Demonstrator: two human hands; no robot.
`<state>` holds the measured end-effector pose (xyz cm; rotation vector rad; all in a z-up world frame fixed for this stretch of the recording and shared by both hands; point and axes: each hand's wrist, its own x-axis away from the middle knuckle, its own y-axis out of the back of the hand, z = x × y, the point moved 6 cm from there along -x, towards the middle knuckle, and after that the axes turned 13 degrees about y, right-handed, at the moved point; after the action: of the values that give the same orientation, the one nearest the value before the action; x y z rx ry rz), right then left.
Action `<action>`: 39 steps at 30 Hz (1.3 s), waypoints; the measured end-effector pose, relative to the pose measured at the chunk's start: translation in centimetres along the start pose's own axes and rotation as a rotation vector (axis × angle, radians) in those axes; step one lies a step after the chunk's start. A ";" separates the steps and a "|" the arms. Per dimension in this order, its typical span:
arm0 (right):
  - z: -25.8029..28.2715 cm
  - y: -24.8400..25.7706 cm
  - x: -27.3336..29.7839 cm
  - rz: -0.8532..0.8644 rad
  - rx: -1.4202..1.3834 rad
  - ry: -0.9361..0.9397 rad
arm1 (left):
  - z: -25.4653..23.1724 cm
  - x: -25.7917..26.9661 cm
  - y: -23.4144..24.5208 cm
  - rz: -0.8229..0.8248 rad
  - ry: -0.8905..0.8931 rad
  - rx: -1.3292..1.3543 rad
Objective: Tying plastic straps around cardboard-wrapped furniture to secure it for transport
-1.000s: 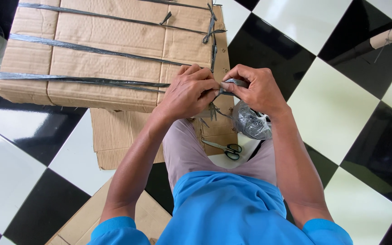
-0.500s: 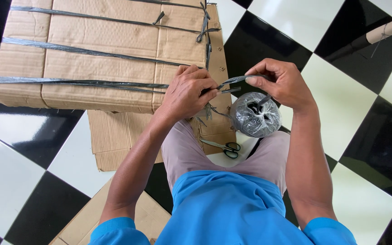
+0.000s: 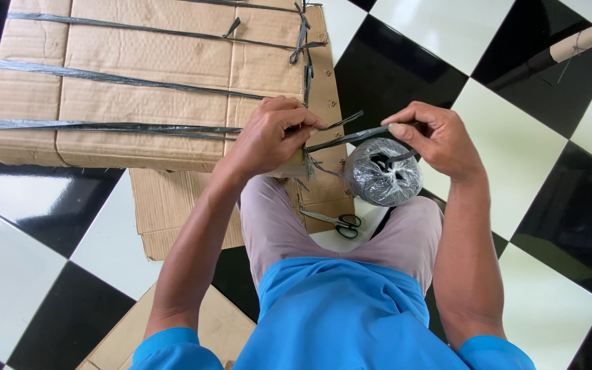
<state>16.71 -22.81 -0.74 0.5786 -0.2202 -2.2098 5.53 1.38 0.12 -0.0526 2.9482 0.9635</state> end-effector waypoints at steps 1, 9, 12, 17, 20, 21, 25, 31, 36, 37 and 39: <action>-0.3 0.4 0.3 -0.003 0.002 0.001 | 0.6 -0.2 -0.6 0.001 -0.004 -0.001; 0.3 -1.4 0.1 0.042 0.027 0.009 | -2.1 -0.8 -2.8 -0.096 -0.103 -0.035; -0.5 -2.0 0.3 0.023 0.000 0.016 | -1.1 -1.6 -4.3 -0.136 -0.126 0.034; -0.9 -1.2 0.9 -0.007 0.018 -0.035 | -2.0 -1.5 -3.9 -0.139 -0.072 0.111; -1.4 -0.2 1.3 -0.007 0.077 -0.036 | -1.9 -1.7 -4.3 -0.137 -0.047 0.091; -1.5 0.2 1.8 -0.015 0.113 -0.045 | -1.7 -1.6 -4.9 -0.119 -0.030 0.064; -1.2 0.9 2.4 -0.026 0.184 -0.049 | -2.4 -1.5 -4.8 -0.085 -0.057 -0.008; -0.6 0.9 2.2 -0.076 0.244 0.032 | -2.7 -1.6 -4.7 -0.008 -0.028 -0.044; -0.6 0.8 2.3 -0.074 0.261 0.054 | -2.8 -1.3 -4.6 -0.047 -0.044 -0.043; -0.7 0.7 2.5 -0.074 0.262 0.054 | -2.2 -1.4 -5.1 -0.047 -0.044 -0.043; -0.7 0.5 3.0 -0.066 0.253 0.091 | -1.7 -1.3 -5.5 -0.161 -0.127 -0.098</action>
<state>15.69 -25.38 -2.18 0.8333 -0.4424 -2.2287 7.02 -4.08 -1.67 -0.2192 2.7315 1.0461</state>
